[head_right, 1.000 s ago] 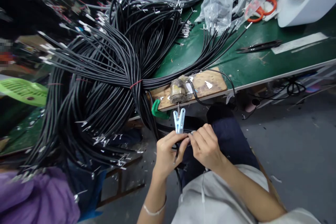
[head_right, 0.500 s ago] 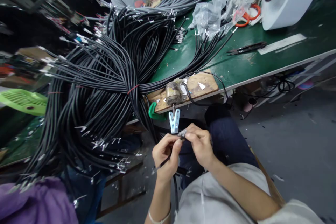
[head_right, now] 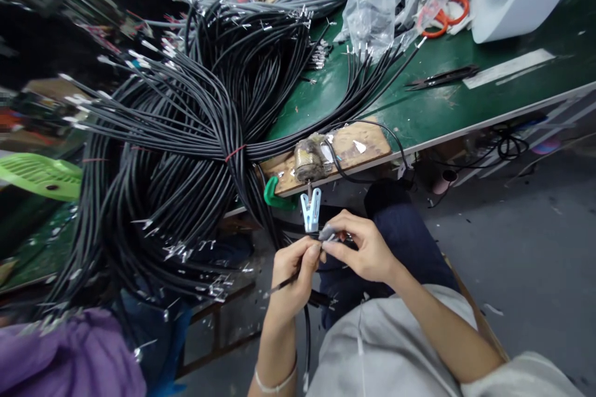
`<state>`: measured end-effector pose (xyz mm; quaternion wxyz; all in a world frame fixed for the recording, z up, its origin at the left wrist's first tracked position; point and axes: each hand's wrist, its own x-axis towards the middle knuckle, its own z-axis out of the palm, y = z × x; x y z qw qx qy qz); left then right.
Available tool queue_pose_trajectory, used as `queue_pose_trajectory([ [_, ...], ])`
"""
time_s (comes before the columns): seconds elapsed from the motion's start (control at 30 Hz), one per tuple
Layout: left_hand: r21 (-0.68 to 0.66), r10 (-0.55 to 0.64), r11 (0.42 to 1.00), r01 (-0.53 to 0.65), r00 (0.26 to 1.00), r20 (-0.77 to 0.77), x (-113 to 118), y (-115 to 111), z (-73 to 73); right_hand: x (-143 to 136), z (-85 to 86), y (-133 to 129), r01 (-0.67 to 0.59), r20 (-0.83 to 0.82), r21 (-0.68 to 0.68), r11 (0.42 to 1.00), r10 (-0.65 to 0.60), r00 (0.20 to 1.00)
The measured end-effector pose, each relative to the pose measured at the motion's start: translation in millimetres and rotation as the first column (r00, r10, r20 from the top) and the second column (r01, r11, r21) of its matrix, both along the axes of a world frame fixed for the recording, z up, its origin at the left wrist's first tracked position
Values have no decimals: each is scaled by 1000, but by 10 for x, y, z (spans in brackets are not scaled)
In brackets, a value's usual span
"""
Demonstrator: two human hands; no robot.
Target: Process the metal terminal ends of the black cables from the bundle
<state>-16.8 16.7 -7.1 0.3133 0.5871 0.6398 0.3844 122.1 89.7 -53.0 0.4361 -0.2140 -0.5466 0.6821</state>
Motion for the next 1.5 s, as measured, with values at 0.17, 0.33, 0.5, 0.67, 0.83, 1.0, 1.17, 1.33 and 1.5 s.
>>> queue_pose_trajectory([
  [0.17, 15, 72, 997, -76, 980, 184, 27, -11, -132, -207, -90, -144, 186, 1, -240, 953, -192, 981],
  [0.33, 75, 170, 981, -178, 980, 101, 84, -31, -163, -196, -75, -209, 591, 36, 427, 684, -666, 745],
  [0.5, -24, -74, 997, 75, 997, 37, -61, 5, -64, -61, 4, -45, 316, 39, 434, 843, -368, 929],
  [0.67, 185, -143, 977, 106, 969, 200, -137, 35, -119, -85, -17, -52, -372, -377, -489, 789, 193, 906],
  [0.83, 203, -139, 973, 113, 984, 115, -128, 25, -158, -25, -35, -1, -556, -421, -677, 482, 365, 830],
  [1.0, 273, -17, 961, 39, 997, -80, -62, 5, -115, 27, -43, 92, -441, -255, -653, 615, 370, 893],
  [1.17, 319, 92, 947, -33, 981, -172, 41, -19, -97, 122, 12, 58, 241, 231, -140, 960, -205, 951],
  [1.33, 371, 119, 929, 2, 945, -304, 74, -30, -197, 241, 201, -151, 422, 260, 501, 756, -596, 760],
  [1.5, 343, 92, 938, 59, 908, -408, 80, -40, -245, 147, 180, -281, 292, 316, 700, 652, -649, 692],
])
